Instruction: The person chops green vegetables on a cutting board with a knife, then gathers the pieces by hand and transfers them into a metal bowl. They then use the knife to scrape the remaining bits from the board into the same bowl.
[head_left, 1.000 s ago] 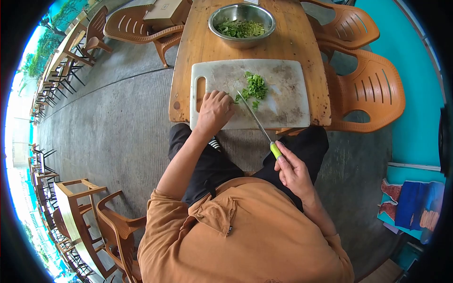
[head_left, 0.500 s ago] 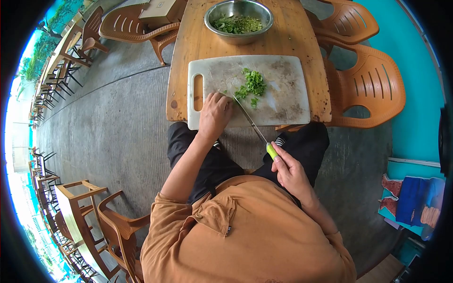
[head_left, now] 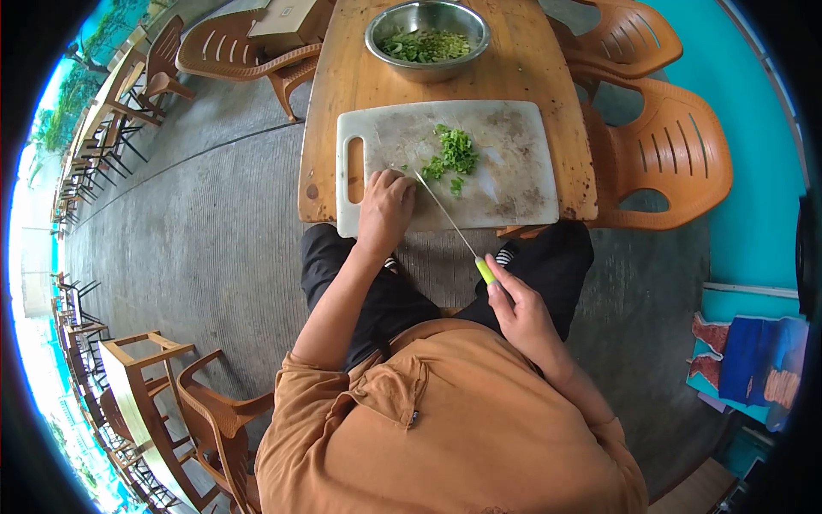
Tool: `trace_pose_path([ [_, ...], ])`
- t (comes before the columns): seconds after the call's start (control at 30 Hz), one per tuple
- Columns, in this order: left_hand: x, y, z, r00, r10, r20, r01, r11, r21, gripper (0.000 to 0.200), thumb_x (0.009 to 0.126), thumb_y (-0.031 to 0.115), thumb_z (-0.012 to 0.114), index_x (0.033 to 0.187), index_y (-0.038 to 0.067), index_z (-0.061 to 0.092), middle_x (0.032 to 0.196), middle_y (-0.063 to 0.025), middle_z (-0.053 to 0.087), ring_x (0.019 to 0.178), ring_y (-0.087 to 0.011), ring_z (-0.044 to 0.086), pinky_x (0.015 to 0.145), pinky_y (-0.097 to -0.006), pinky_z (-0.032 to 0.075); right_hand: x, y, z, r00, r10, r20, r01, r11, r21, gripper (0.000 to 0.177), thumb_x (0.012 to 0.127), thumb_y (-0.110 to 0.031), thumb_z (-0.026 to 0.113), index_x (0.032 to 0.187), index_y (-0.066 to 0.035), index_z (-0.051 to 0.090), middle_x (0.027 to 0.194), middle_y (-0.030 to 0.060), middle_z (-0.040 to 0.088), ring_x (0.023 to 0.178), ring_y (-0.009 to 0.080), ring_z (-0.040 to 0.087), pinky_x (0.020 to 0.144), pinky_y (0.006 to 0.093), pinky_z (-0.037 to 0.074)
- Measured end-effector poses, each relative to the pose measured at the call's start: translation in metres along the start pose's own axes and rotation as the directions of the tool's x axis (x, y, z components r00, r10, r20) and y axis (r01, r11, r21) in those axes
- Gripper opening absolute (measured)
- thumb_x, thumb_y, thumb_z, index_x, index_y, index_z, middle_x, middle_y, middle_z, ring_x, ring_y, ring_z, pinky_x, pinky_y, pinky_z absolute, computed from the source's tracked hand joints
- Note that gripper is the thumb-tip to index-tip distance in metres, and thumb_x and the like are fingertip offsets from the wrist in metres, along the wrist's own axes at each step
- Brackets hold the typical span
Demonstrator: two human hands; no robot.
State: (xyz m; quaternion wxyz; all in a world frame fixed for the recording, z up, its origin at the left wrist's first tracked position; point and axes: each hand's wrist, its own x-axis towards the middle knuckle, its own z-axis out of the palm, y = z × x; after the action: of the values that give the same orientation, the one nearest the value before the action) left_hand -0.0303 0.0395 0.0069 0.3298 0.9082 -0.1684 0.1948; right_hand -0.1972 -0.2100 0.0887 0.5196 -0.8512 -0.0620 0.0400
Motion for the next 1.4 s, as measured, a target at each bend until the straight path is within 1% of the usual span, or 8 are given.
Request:
trace_pose_path([
  [0.2, 0.007, 0.001, -0.003, 0.996, 0.053, 0.071, -0.055, 0.998, 0.03, 0.013, 0.093, 0.008, 0.074, 0.105, 0.004, 0.076, 0.106, -0.0114, 0.069, 0.105, -0.0338, 0.065, 0.095, -0.0434, 0.053, 0.004, 0.006, -0.005, 0.97, 0.229, 0.086, -0.244, 0.929, 0.277, 0.046, 0.114, -0.018, 0.057, 0.158, -0.005, 0.054, 0.083, 0.0035, 0.063, 0.076, 0.0079, 0.054, 0.071, 0.0257, 0.051],
  [0.57, 0.009, 0.006, 0.0, 0.999, -0.032, 0.003, 0.032, 0.999, -0.004, 0.009, 0.091, 0.012, 0.076, 0.097, 0.007, 0.081, 0.102, -0.0077, 0.069, 0.103, -0.0309, 0.063, 0.094, -0.0438, 0.05, -0.007, -0.001, -0.011, 0.957, 0.259, 0.133, -0.289, 0.903, 0.319, 0.047, 0.114, -0.017, 0.056, 0.16, -0.006, 0.052, 0.082, 0.0014, 0.059, 0.076, 0.0078, 0.054, 0.071, 0.025, 0.05],
  [0.77, 0.008, 0.002, 0.003, 0.997, -0.072, 0.015, 0.072, 0.997, 0.004, 0.011, 0.09, 0.013, 0.078, 0.099, 0.007, 0.082, 0.103, -0.0077, 0.07, 0.103, -0.0315, 0.063, 0.095, -0.0443, 0.05, -0.001, -0.002, 0.007, 0.99, 0.129, 0.05, -0.134, 0.984, 0.12, 0.046, 0.111, -0.015, 0.058, 0.156, -0.002, 0.054, 0.1, 0.0184, 0.074, 0.082, 0.0267, 0.07, 0.078, 0.036, 0.056],
  [0.83, 0.006, 0.007, 0.002, 0.998, -0.066, 0.0, 0.066, 0.996, 0.054, 0.012, 0.09, 0.013, 0.078, 0.1, 0.007, 0.082, 0.103, -0.0076, 0.07, 0.103, -0.0311, 0.063, 0.094, -0.0441, 0.051, 0.008, -0.02, 0.008, 0.989, 0.137, 0.058, -0.138, 0.99, 0.026, 0.045, 0.11, -0.013, 0.059, 0.154, 0.0, 0.055, 0.118, 0.0285, 0.074, 0.102, 0.0401, 0.075, 0.089, 0.0412, 0.058],
  [1.0, 0.002, 0.006, -0.002, 0.998, -0.06, -0.022, 0.061, 0.995, 0.075, 0.014, 0.09, 0.014, 0.077, 0.101, 0.006, 0.081, 0.104, -0.0072, 0.07, 0.104, -0.0303, 0.063, 0.094, -0.0436, 0.05, -0.006, -0.003, 0.003, 0.999, 0.052, 0.009, -0.052, 0.999, -0.017, 0.046, 0.11, -0.012, 0.059, 0.154, 0.0, 0.055, 0.124, 0.0311, 0.071, 0.109, 0.0411, 0.075, 0.091, 0.0429, 0.058],
  [1.07, 0.0, 0.008, -0.001, 0.999, -0.032, -0.031, 0.033, 0.999, 0.035, 0.014, 0.091, 0.014, 0.076, 0.102, 0.006, 0.081, 0.105, -0.0074, 0.069, 0.106, -0.0303, 0.063, 0.095, -0.0436, 0.05, -0.004, 0.005, 0.0, 0.996, 0.087, 0.035, -0.09, 0.993, 0.08, 0.045, 0.11, -0.013, 0.059, 0.154, -0.001, 0.056, 0.122, 0.0296, 0.073, 0.098, 0.0337, 0.076, 0.087, 0.0408, 0.058],
  [1.2, -0.002, 0.005, -0.004, 1.0, -0.002, -0.029, 0.003, 0.999, 0.044, 0.013, 0.092, 0.012, 0.075, 0.102, 0.005, 0.081, 0.104, -0.008, 0.069, 0.104, -0.0309, 0.063, 0.095, -0.0431, 0.05, -0.002, -0.003, -0.008, 0.964, 0.235, 0.123, -0.256, 0.946, 0.198, 0.047, 0.113, -0.016, 0.058, 0.158, -0.003, 0.053, 0.086, 0.0098, 0.069, 0.079, 0.0122, 0.061, 0.076, 0.0283, 0.053],
  [1.4, -0.001, 0.0, -0.002, 1.0, -0.018, -0.024, 0.017, 0.999, -0.034, 0.014, 0.091, 0.007, 0.075, 0.104, 0.003, 0.08, 0.102, -0.0106, 0.071, 0.102, -0.0334, 0.063, 0.094, -0.0441, 0.052, -0.007, 0.0, -0.007, 0.951, 0.273, 0.148, -0.306, 0.901, 0.308, 0.047, 0.114, -0.016, 0.056, 0.159, -0.004, 0.052, 0.082, 0.0024, 0.061, 0.077, 0.01, 0.057, 0.073, 0.0259, 0.051],
])
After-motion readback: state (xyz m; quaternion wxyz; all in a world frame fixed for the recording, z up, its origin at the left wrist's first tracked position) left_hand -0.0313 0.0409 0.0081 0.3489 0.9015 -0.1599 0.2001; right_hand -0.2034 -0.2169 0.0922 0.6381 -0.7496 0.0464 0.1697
